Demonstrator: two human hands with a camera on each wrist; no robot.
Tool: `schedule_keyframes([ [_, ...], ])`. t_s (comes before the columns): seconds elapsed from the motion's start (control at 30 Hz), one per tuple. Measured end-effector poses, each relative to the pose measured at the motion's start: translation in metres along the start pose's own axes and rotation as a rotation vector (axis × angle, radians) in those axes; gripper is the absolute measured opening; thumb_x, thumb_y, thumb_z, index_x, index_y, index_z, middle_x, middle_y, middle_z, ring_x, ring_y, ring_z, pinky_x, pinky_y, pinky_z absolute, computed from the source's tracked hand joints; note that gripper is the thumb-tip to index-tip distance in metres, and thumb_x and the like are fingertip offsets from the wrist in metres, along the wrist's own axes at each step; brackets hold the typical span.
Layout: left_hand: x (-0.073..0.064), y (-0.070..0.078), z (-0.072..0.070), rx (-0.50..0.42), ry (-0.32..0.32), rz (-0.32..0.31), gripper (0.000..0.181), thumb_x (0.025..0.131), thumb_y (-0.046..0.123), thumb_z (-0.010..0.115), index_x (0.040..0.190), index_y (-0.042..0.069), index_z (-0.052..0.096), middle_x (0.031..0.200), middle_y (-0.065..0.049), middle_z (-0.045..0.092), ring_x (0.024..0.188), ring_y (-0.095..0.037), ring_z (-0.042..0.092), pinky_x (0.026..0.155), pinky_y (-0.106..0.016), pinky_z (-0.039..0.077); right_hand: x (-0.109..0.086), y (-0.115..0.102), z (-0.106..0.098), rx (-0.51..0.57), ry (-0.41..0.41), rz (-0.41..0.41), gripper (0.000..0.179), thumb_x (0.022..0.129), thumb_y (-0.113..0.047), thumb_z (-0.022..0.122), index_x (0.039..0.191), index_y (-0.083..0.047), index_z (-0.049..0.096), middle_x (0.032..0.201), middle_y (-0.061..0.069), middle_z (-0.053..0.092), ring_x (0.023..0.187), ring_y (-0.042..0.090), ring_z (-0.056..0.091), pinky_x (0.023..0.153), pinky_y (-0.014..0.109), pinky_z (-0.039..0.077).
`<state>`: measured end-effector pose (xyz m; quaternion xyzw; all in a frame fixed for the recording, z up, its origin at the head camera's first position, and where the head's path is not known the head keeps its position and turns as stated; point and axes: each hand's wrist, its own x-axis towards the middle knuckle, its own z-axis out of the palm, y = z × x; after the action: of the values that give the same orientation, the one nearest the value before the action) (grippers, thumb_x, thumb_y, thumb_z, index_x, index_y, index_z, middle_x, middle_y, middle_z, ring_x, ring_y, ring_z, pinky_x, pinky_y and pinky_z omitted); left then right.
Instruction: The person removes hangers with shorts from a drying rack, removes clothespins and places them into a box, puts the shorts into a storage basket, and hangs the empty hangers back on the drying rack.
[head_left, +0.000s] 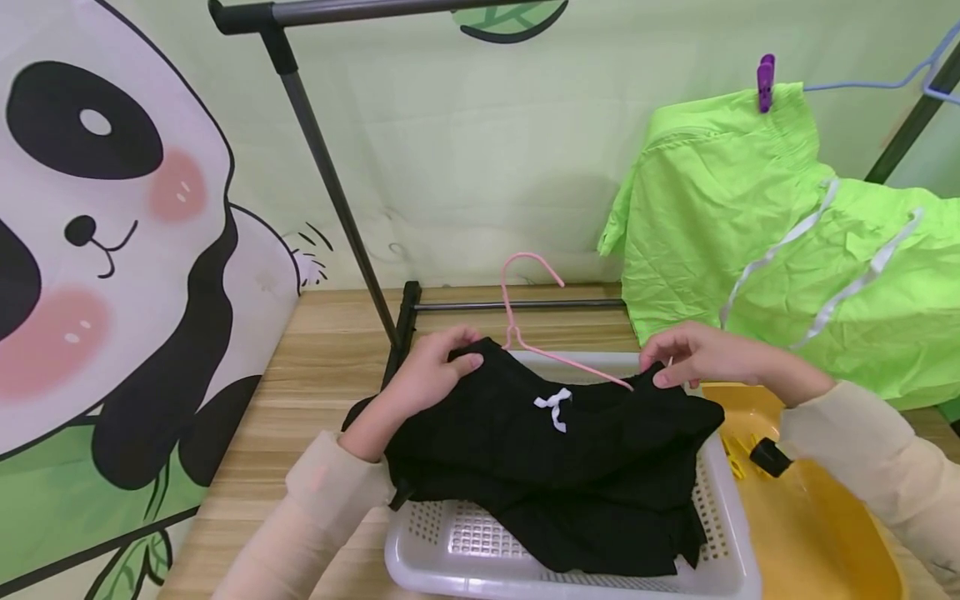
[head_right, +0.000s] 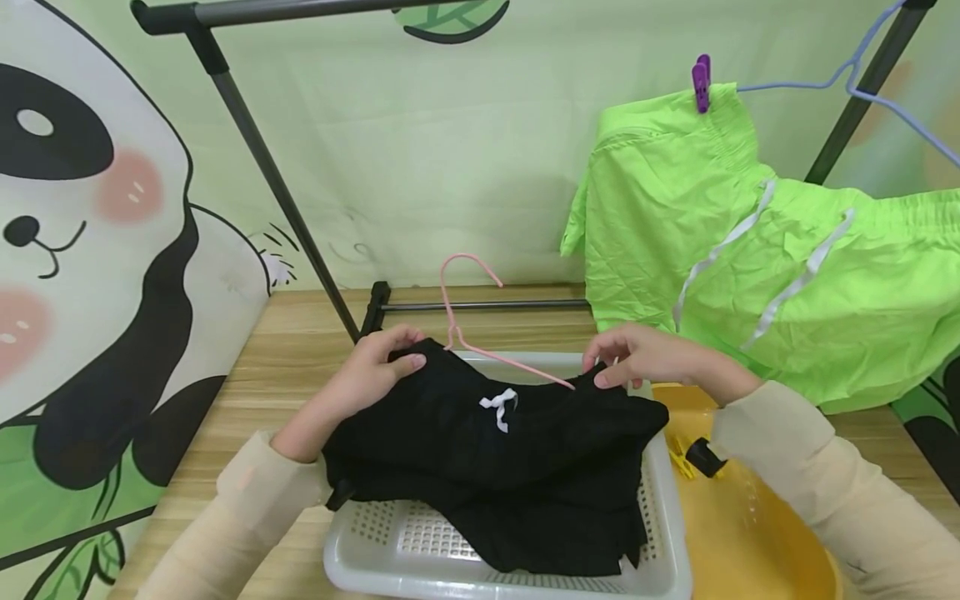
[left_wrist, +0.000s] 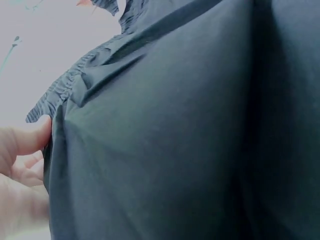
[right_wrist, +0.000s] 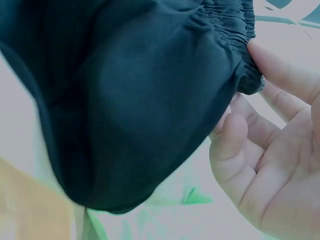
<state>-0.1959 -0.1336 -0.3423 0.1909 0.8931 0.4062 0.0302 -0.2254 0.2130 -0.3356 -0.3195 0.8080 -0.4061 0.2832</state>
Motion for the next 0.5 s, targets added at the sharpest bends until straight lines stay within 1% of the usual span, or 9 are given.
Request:
schedule_keyframes([
  [0.1, -0.001, -0.002, 0.000, -0.032, 0.013, -0.030, 0.017, 0.088, 0.011, 0.052, 0.103, 0.006, 0.056, 0.107, -0.011, 0.060, 0.105, -0.022, 0.053, 0.091, -0.040, 0.039, -0.005, 0.005, -0.002, 0.007, 0.006, -0.006, 0.017, 0.084, -0.010, 0.057, 0.098, 0.001, 0.054, 0.074, -0.004, 0.052, 0.054, 0.011, 0.045, 0.047, 0.026, 0.043],
  [0.27, -0.002, -0.006, -0.001, -0.074, 0.043, -0.089, 0.022, 0.087, 0.010, 0.053, 0.108, 0.004, 0.055, 0.112, -0.013, 0.058, 0.110, -0.024, 0.051, 0.095, -0.042, 0.036, -0.012, 0.013, -0.004, 0.028, 0.004, 0.008, 0.016, 0.086, -0.010, 0.055, 0.098, 0.000, 0.054, 0.079, -0.004, 0.054, 0.061, 0.013, 0.047, 0.051, 0.028, 0.045],
  [0.37, -0.003, -0.008, -0.002, -0.107, 0.059, -0.111, 0.023, 0.087, 0.010, 0.054, 0.109, 0.004, 0.054, 0.113, -0.013, 0.057, 0.111, -0.025, 0.050, 0.096, -0.042, 0.034, -0.016, 0.016, -0.005, 0.046, 0.009, 0.021, 0.015, 0.086, -0.010, 0.055, 0.097, 0.000, 0.054, 0.081, -0.004, 0.055, 0.063, 0.014, 0.048, 0.053, 0.028, 0.046],
  [0.5, -0.004, -0.011, -0.004, -0.152, 0.077, -0.132, 0.024, 0.087, 0.009, 0.054, 0.110, 0.003, 0.053, 0.113, -0.015, 0.057, 0.108, -0.025, 0.050, 0.096, -0.043, 0.034, -0.020, 0.018, -0.006, 0.048, 0.017, 0.032, 0.016, 0.086, -0.011, 0.055, 0.097, 0.000, 0.053, 0.078, -0.003, 0.054, 0.062, 0.017, 0.049, 0.054, 0.029, 0.046],
])
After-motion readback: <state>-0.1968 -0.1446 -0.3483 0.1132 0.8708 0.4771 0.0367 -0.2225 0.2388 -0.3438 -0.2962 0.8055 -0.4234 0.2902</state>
